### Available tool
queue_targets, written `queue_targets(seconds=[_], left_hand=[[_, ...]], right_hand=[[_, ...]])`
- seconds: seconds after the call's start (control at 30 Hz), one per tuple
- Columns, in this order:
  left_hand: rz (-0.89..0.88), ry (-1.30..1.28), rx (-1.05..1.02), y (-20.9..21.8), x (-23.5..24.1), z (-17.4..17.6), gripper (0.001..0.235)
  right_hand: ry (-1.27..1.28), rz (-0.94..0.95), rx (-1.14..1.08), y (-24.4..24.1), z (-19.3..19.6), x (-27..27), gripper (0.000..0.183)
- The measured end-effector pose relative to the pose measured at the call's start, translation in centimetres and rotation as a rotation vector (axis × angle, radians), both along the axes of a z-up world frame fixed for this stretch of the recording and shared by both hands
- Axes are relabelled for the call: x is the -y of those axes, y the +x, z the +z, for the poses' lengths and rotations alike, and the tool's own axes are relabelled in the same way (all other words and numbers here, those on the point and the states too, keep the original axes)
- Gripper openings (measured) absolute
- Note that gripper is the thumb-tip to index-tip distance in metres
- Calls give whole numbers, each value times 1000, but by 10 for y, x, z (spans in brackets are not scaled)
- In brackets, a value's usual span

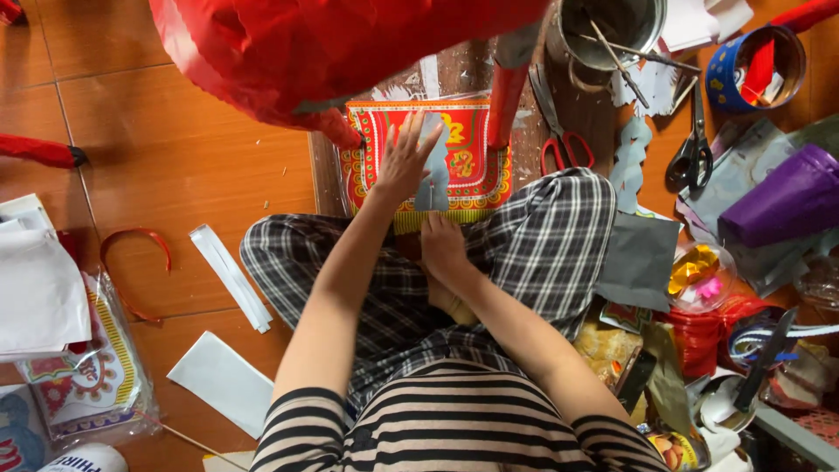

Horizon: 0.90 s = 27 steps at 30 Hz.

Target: Decorating a red paper horse model with colorful paper patterns and glue

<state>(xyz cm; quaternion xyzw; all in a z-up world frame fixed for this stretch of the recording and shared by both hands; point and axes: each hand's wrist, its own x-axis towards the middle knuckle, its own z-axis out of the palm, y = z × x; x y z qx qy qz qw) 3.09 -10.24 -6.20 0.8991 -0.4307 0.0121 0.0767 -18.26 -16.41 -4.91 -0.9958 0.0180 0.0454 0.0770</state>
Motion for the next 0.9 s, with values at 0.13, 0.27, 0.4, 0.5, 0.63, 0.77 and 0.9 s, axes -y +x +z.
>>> queue_targets(seconds=[0.13, 0.27, 0.4, 0.5, 0.63, 0.77, 0.9], left_hand=[[120, -171, 18, -33, -64, -16, 91], [615, -173, -220, -65, -135, 5, 84], [737, -50, -522, -56, -136, 2, 67], [801, 118, -482, -39, -134, -39, 89], [779, -328, -672, -33, -122, 31, 96], [-24, -48, 357, -42, -128, 27, 24], [438, -449, -279, -44, -120, 64, 56]], right_hand=[[-106, 18, 553, 43, -9, 19, 55], [-179, -36, 622, 55, -25, 16, 55], [-284, -3, 605, 39, -29, 9, 39], [-148, 70, 495, 30, -71, 9, 18], [10, 91, 434, 29, -49, -1, 11], [-6, 47, 567, 41, -11, -20, 24], [-45, 56, 770, 53, -23, -32, 29]])
